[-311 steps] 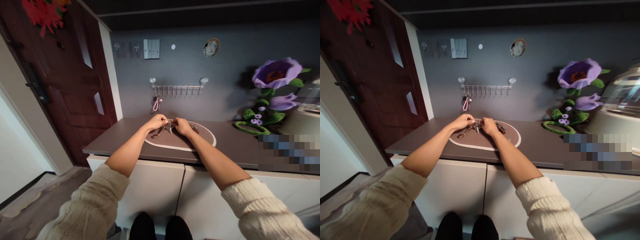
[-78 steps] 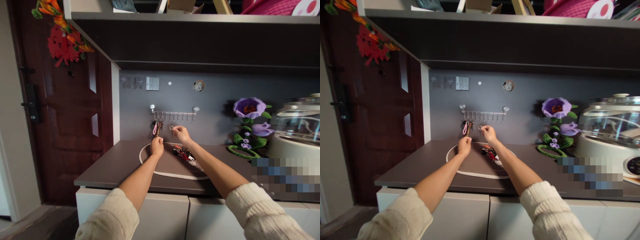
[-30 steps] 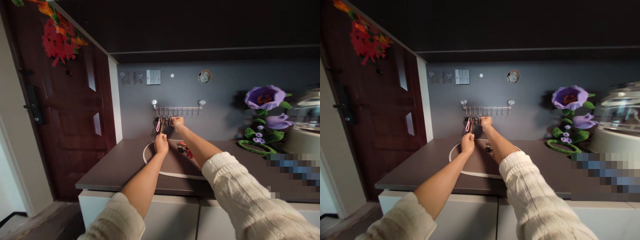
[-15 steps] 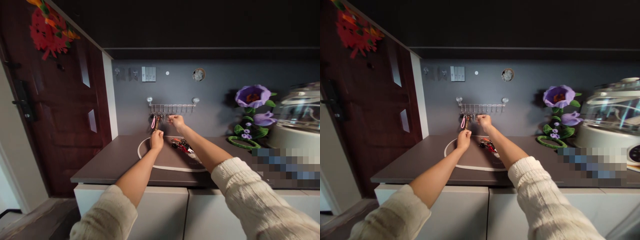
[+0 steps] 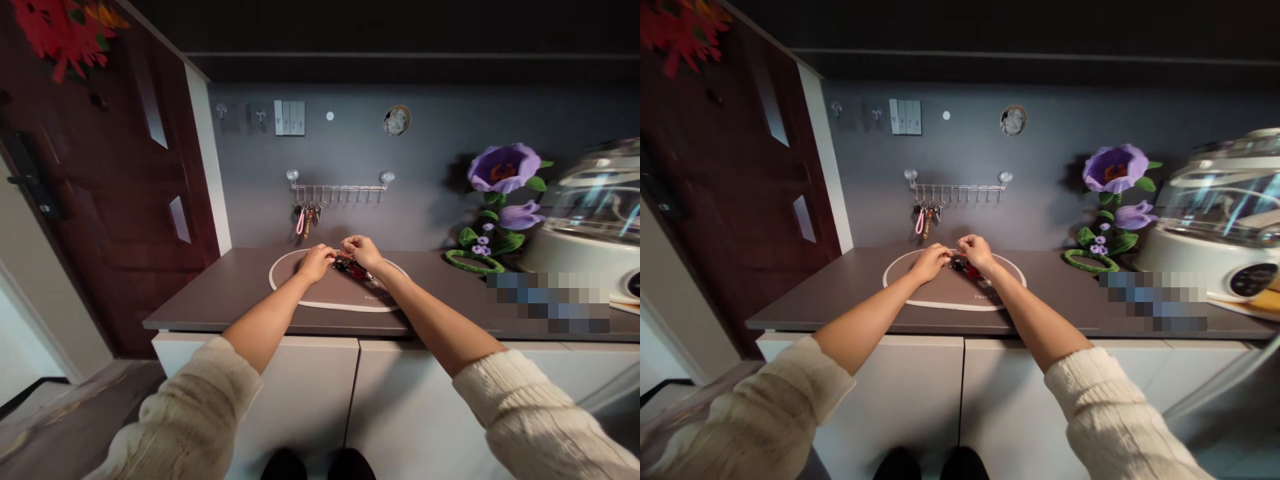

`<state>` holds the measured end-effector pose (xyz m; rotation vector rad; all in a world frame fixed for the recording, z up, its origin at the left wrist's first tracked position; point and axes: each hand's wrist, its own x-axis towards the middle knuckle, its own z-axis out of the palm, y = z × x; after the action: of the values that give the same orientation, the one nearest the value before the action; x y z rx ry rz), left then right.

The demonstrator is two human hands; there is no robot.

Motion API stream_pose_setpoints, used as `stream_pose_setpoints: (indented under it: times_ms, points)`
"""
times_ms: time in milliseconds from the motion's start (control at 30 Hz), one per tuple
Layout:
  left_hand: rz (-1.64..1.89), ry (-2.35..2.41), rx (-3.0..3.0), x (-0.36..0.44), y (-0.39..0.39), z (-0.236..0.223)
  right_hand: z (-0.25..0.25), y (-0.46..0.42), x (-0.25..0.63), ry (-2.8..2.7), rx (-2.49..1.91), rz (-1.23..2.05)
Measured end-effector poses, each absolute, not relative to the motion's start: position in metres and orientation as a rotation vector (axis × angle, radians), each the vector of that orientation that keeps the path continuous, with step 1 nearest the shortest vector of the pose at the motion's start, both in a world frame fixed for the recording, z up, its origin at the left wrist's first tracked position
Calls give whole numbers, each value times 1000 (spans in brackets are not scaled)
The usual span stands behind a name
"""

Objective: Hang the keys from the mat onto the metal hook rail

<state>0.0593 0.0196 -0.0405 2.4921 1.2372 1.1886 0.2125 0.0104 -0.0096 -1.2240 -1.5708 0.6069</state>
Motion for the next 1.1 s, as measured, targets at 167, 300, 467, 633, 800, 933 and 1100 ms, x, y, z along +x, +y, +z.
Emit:
stream_pose_setpoints:
  times_ms: [167, 300, 467, 633, 800, 933, 1100]
  points:
    - [1031, 1207, 2630, 60, 18, -41, -17, -2, 222, -1834, -1411, 248]
    - [967, 1208, 2686, 62, 18, -42, -18, -2, 225, -1949, -1489, 76]
    - [970, 1209, 2756, 63, 21, -42, -25, 6, 225, -2001, -1513, 0]
    - [993, 1189, 2775, 63, 23, -41, -28, 9, 222, -2050, -1533, -65]
    - [977, 1258, 2758, 63, 21, -37, -26, 9, 221, -2082, -1530, -103]
    - [1034, 1303, 2682, 63, 21, -36, -25, 8, 220, -2111, -1528, -106]
    - [1178, 1335, 2536, 62, 19, -34, -26, 10, 221, -2119, -1514, -111]
